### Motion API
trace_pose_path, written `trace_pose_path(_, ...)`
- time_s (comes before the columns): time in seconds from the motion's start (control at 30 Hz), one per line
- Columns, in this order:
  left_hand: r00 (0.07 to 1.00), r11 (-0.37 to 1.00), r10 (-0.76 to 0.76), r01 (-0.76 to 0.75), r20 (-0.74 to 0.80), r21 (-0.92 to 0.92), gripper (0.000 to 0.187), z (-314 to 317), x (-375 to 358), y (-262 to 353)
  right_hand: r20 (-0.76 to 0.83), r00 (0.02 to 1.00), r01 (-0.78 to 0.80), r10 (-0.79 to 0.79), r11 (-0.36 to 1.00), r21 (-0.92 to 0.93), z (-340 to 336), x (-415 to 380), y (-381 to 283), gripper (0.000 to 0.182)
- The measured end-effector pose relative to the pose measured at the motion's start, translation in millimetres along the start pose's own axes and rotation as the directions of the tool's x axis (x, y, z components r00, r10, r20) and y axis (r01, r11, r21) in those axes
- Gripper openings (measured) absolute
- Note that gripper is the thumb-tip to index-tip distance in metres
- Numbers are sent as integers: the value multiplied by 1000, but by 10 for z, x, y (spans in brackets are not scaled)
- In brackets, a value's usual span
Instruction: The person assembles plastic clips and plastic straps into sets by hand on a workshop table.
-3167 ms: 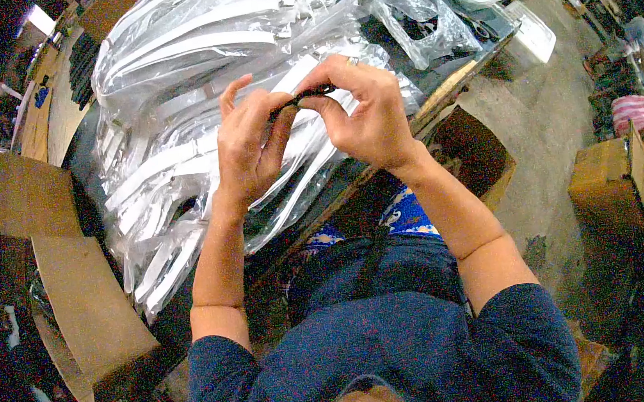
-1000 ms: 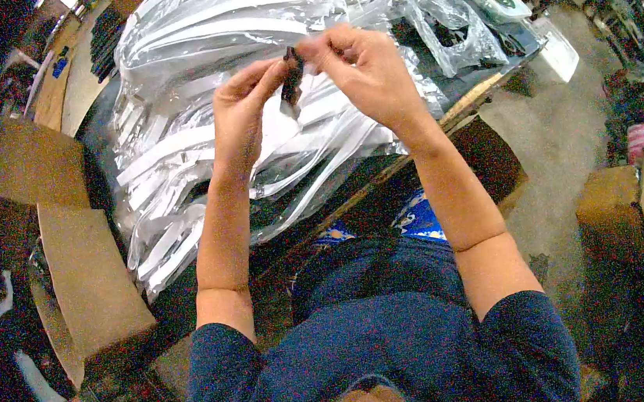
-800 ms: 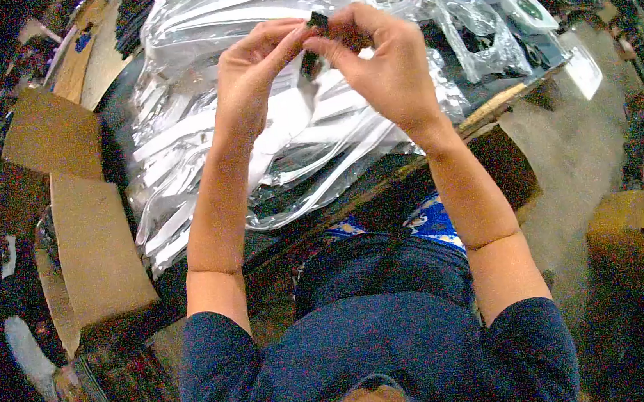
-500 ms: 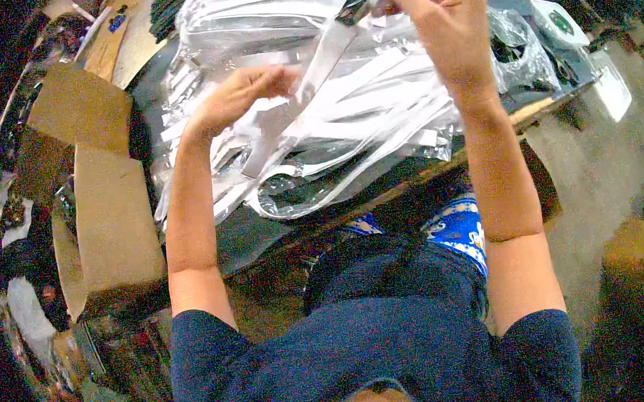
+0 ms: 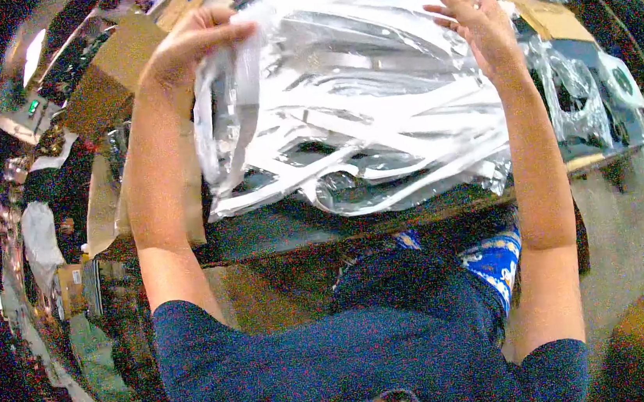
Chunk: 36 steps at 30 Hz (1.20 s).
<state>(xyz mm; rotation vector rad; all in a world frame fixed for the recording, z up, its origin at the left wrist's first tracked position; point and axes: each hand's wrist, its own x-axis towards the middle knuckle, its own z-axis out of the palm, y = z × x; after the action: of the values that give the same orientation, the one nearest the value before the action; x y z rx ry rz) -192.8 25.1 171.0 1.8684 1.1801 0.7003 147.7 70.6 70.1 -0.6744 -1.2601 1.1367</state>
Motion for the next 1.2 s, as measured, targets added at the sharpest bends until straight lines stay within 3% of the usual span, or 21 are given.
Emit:
trace_pose_path(0.03, 996, 997, -73, 75, -59, 27, 31, -207, 35, 107, 29, 999, -17, 18, 999, -47, 20, 14, -8, 63)
trace_pose_path(0.1, 995, 970, 49, -26, -91, 242, 23, -618, 133, 370, 152, 988, 7, 11, 992, -122, 73, 51, -44, 50)
trace_pose_path(0.13, 961, 991, 3, 33, -275, 128, 31, -431, 5, 739, 216, 975, 74, -44, 988, -135, 120, 58, -77, 45)
trace_pose_path(0.23, 869, 999, 48, -39, -492, 27, 22, -403, 61, 1321, 363, 925, 211, -110, 944, -253, 352, 11, -421, 40)
trace_pose_path(0.3, 888, 995, 93, -93, -451, 21, 21, -598, 174, 1523, 441, 863, 370, -246, 902, -220, 477, 22, -638, 44)
trace_pose_path(0.37, 949, 977, 111, -158, -295, -140, 22, -478, 220, 1871, 420, 799, 516, -431, 850, -107, 630, 45, -820, 49)
trace_pose_path(0.43, 953, 964, 210, -240, -216, -119, 24, -324, 361, 2061, 406, 781, 542, -475, 838, -64, 687, 62, -1073, 56)
trace_pose_path(0.5, 943, 932, 297, -321, -150, -169, 25, -36, 497, 2202, 282, 764, 632, -580, 761, -148, 642, 136, -1256, 45)
trace_pose_path(0.53, 920, 945, 325, -325, -218, 41, 29, 55, 573, 2286, 270, 761, 642, -591, 746, -177, 517, 158, -1338, 45)
trace_pose_path(0.57, 952, 927, 278, -300, -127, -226, 32, 217, 677, 2262, 296, 793, 594, -533, 784, -179, 371, 173, -1407, 37)
trace_pose_path(0.63, 949, 901, 284, -312, -133, -302, 34, 434, 903, 2260, 305, 826, 544, -474, 811, -213, 115, 75, -1528, 30)
trace_pose_path(0.77, 957, 901, 266, -289, -113, -325, 34, 957, 1244, 2390, 68, 914, 403, -401, 869, -289, -370, -256, -1591, 23)
trace_pose_path(0.83, 955, 803, 264, -295, -135, -517, 34, 1259, 1387, 2424, 76, 930, 367, -359, 908, -203, -551, -485, -1585, 25)
trace_pose_path(0.9, 962, 750, 268, -244, -55, -615, 32, 1585, 1452, 2486, 38, 928, 370, -372, 899, -233, -729, -643, -1507, 27)
trace_pose_path(0.97, 979, 663, 192, -85, 60, -744, 31, 1927, 1357, 2543, -22, 916, 385, -401, 893, -233, -893, -820, -1520, 27)
trace_pose_path(1.07, 952, 675, 256, -53, 166, -736, 30, 2357, 1661, 2461, -187, 906, 340, -380, 916, -214, -1025, -1148, -1585, 30)
trace_pose_path(1.13, 902, 678, 301, 26, 309, -735, 34, 2624, 1813, 2421, -213, 904, 320, -372, 916, -243, -1170, -1397, -1561, 33)
trace_pose_path(1.2, 900, 661, 276, 77, 337, -747, 35, 2916, 1908, 2446, -282, 903, 265, -323, 938, -223, -1206, -1601, -1584, 38)
